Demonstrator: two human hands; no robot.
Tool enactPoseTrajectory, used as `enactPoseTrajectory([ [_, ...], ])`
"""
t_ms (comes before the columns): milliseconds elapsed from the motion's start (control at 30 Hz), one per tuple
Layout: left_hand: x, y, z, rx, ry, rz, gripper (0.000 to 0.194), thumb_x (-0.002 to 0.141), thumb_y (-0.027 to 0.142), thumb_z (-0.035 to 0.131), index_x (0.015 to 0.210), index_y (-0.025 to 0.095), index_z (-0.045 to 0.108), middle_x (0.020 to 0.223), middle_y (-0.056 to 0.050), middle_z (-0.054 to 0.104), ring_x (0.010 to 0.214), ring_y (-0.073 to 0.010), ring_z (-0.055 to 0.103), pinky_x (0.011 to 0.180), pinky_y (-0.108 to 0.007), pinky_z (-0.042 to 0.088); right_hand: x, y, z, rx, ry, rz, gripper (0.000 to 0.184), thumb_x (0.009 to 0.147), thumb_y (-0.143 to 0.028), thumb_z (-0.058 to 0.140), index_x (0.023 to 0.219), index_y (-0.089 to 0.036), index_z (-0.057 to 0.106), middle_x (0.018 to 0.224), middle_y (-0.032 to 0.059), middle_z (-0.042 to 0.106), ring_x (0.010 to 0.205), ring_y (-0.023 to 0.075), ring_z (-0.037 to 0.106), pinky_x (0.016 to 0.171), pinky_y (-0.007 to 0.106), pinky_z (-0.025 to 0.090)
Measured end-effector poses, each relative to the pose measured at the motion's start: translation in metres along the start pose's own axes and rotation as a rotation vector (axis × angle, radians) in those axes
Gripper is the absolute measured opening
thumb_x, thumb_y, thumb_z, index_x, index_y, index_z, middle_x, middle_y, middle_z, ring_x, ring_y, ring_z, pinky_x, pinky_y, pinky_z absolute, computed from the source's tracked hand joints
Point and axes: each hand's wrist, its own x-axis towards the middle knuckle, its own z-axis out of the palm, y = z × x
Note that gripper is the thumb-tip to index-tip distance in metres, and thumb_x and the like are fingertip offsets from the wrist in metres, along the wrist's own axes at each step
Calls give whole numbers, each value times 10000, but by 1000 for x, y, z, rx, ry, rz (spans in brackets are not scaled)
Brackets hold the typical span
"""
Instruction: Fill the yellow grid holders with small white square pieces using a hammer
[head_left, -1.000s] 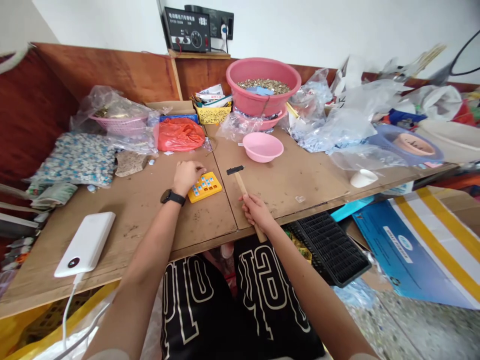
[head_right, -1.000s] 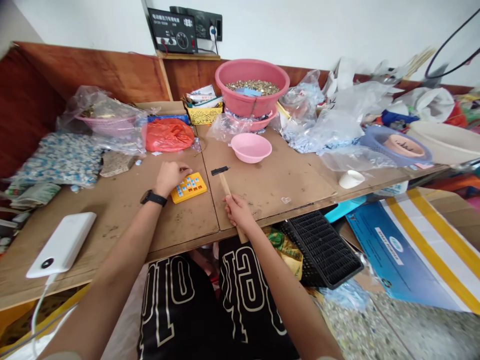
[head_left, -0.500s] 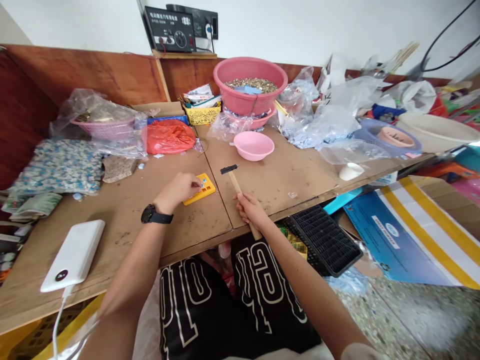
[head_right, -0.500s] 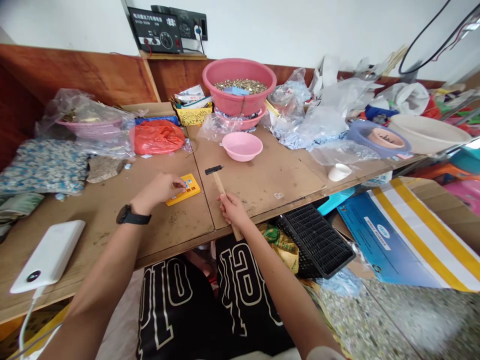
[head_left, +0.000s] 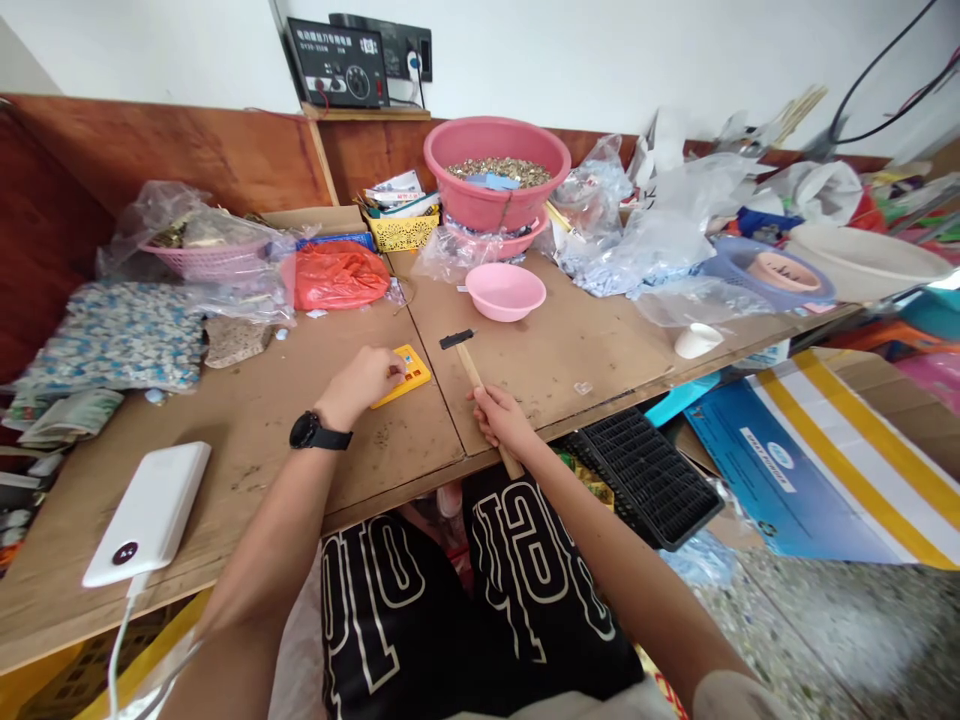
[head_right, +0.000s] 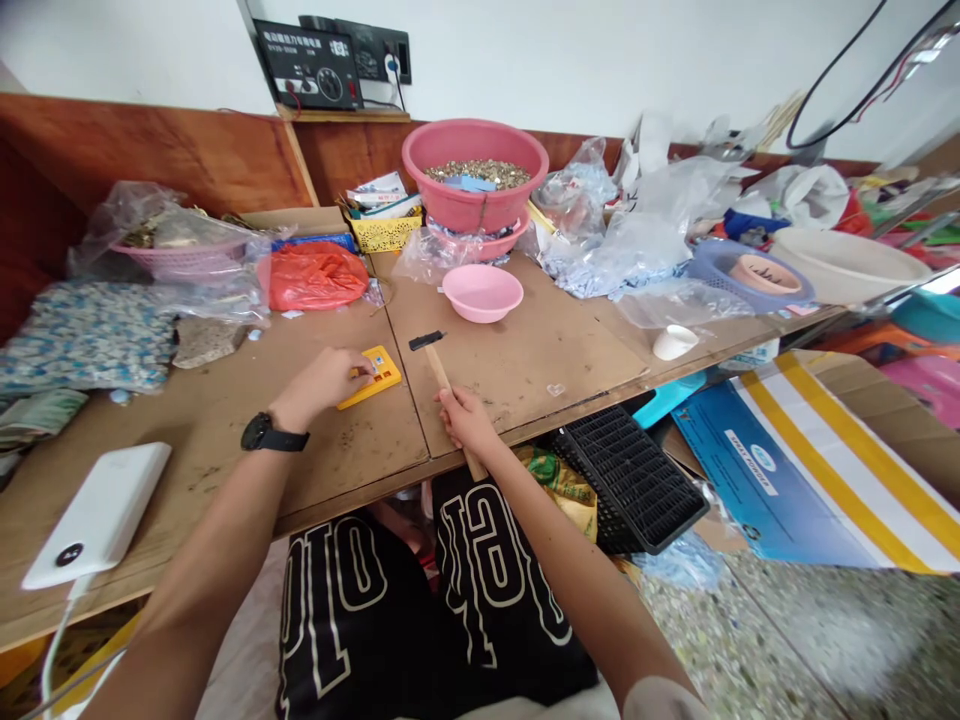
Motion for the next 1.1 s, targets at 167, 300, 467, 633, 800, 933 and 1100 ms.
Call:
enactPoseTrajectory([
  [167,0,0,1,-55,13,-9,132,854,350,767,857,274,876,1017,-129,877,967,-349,817,1047,-494,630,3,4,3,-64,-7,-12,524,1000,-759,680,1097,-246,630,689,-100,475,410,82,318,350,221,269],
  [300,-2,1,-5,-67,58,-33,188,815,372,834,975,297,899,1007,-92,885,966,-346,827,1009,-464,630,1,3,1,-318,33,-79,453,1104,-702,558,1030,-257,599,691,-67,500,460,121,391,439,240,326],
  [467,-6,-7,-16,-33,345,-158,322,943,469,764,1148,275,919,1022,-93,892,973,-330,831,942,-410,605,-12,-24,1,-933,42,-413,268,1173,-455,545,1121,-224,672,818,41,682,728,219,632,677,288,398],
  [633,-7,-40,-15,2,378,-299,377,1000,467,631,1096,228,907,1043,-126,893,962,-311,820,851,-351,573,-16,-40,25,-1060,96,-469,429,1243,-477,382,1350,-185,677,853,72,737,719,245,654,690,306,377],
  [800,-8,-80,-3,13,327,-362,385,953,506,638,1027,235,901,1039,-156,896,972,-351,814,827,-370,575,0,-34,26,-1074,-50,-300,256,1184,-384,552,1160,-199,727,883,88,748,759,235,651,724,312,428],
  [933,-10,-91,2,-16,346,-374,425,975,538,606,1015,227,893,1024,-151,890,984,-362,803,846,-390,565,15,-28,-1,-417,-127,-66,357,1156,-577,604,1114,-233,689,735,-43,561,538,132,433,538,254,363],
  [1100,-14,-82,1,-37,400,-362,454,1052,508,540,996,206,873,996,-148,862,944,-334,792,865,-399,532,28,-12,-25,110,-97,133,451,935,-568,901,1088,-229,646,670,-116,469,452,60,275,399,184,219],
])
